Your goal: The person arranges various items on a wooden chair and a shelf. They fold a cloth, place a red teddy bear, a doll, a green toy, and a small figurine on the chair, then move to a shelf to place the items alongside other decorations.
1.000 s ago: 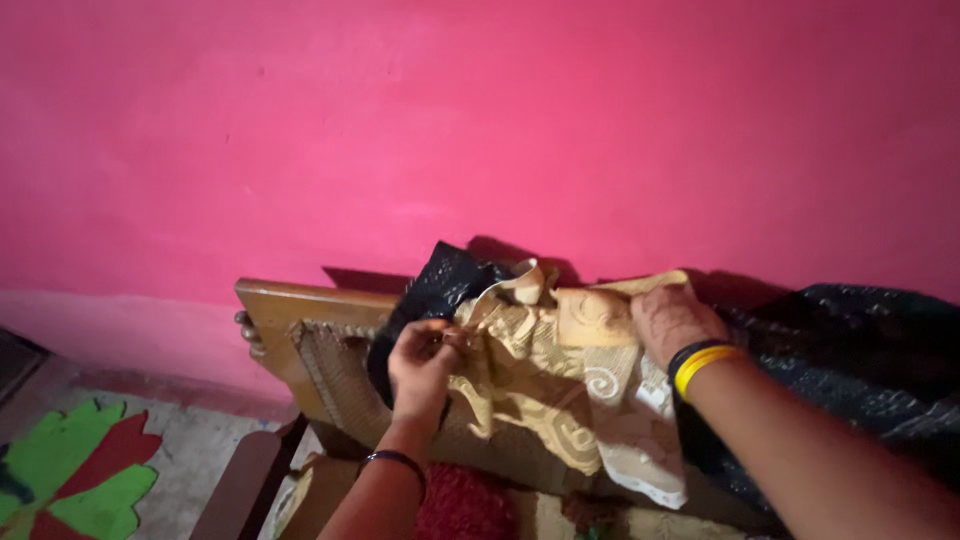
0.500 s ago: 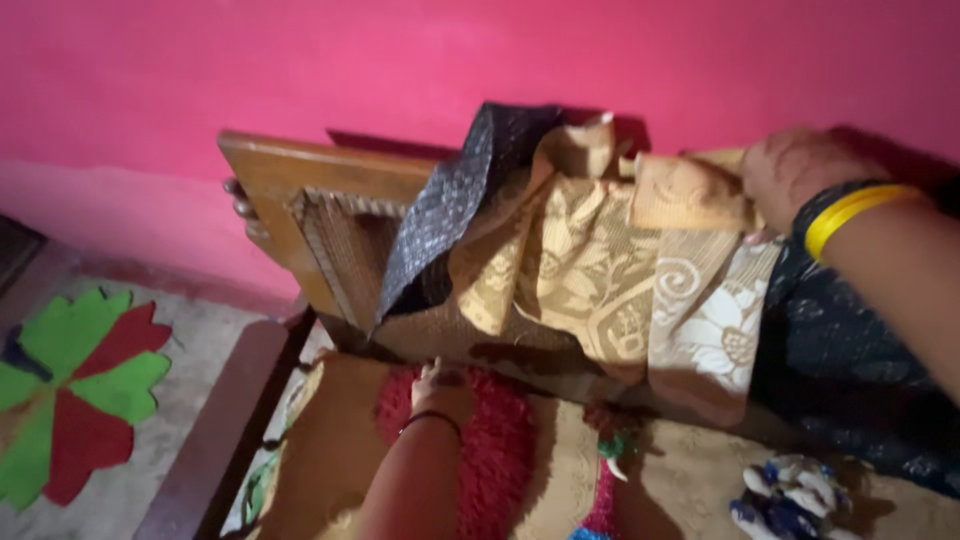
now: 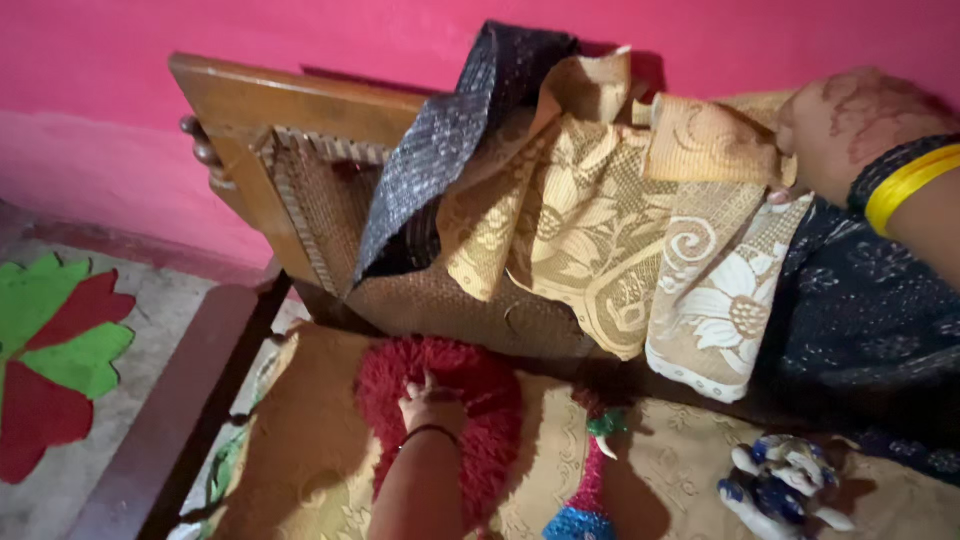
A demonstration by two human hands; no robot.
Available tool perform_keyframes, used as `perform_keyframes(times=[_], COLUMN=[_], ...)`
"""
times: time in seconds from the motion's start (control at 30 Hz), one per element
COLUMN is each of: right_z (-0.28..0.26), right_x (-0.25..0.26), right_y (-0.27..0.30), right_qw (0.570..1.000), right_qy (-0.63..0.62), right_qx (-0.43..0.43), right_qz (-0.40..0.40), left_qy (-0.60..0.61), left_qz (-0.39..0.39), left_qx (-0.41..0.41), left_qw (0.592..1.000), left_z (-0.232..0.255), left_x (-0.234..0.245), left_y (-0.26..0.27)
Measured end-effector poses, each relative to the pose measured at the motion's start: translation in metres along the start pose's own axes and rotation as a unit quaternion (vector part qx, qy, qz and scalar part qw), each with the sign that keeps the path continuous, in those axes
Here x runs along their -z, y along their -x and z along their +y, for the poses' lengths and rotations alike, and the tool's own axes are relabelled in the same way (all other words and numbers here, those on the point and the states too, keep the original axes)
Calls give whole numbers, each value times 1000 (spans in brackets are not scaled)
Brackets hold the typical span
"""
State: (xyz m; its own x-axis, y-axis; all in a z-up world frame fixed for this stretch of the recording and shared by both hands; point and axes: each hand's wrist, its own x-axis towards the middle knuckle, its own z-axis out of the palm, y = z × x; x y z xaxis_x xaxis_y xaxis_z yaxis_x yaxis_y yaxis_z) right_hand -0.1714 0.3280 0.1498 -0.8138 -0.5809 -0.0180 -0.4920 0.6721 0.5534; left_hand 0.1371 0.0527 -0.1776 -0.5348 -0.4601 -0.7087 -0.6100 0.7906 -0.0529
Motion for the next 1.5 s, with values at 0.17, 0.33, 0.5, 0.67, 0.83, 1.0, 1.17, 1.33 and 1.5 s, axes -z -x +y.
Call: perform_keyframes(times=[0.17, 0.33, 0.5, 0.67, 0.83, 1.0, 1.17, 1.33, 1.5], right_z=[0, 1, 3, 4, 4, -5, -4, -11, -8], right_x=[-3, -5, -8, -9, 2, 8, -1, -8, -4], right_y=[8, 15, 10, 4, 13, 23, 18, 12, 10], right_qw=[996, 993, 989, 988, 989, 991, 983, 975, 972], right_qy=[-76, -92, -124, -140, -135, -126, -178, -220, -224], right_qx=[-38, -9, -16, -13, 13, 6, 15, -21, 4], right_qz=[9, 75, 78, 66, 57, 41, 50, 34, 64], left_qy=[113, 42, 213, 343, 289, 272, 236, 136, 116], left_qz=[101, 234, 289, 251, 231, 396, 558, 605, 380], left_qx=[18, -20, 79, 238, 146, -69, -318, -315, -120], left_qw=[988, 971, 930, 873, 917, 874, 730, 719, 910], left_z=[-20, -72, -138, -198, -182, -71, 48, 137, 170], left_x=[-29, -35, -41, -66, -45, 68, 194, 271, 307], left_y=[-5, 17, 67, 108, 134, 183, 229, 222, 195])
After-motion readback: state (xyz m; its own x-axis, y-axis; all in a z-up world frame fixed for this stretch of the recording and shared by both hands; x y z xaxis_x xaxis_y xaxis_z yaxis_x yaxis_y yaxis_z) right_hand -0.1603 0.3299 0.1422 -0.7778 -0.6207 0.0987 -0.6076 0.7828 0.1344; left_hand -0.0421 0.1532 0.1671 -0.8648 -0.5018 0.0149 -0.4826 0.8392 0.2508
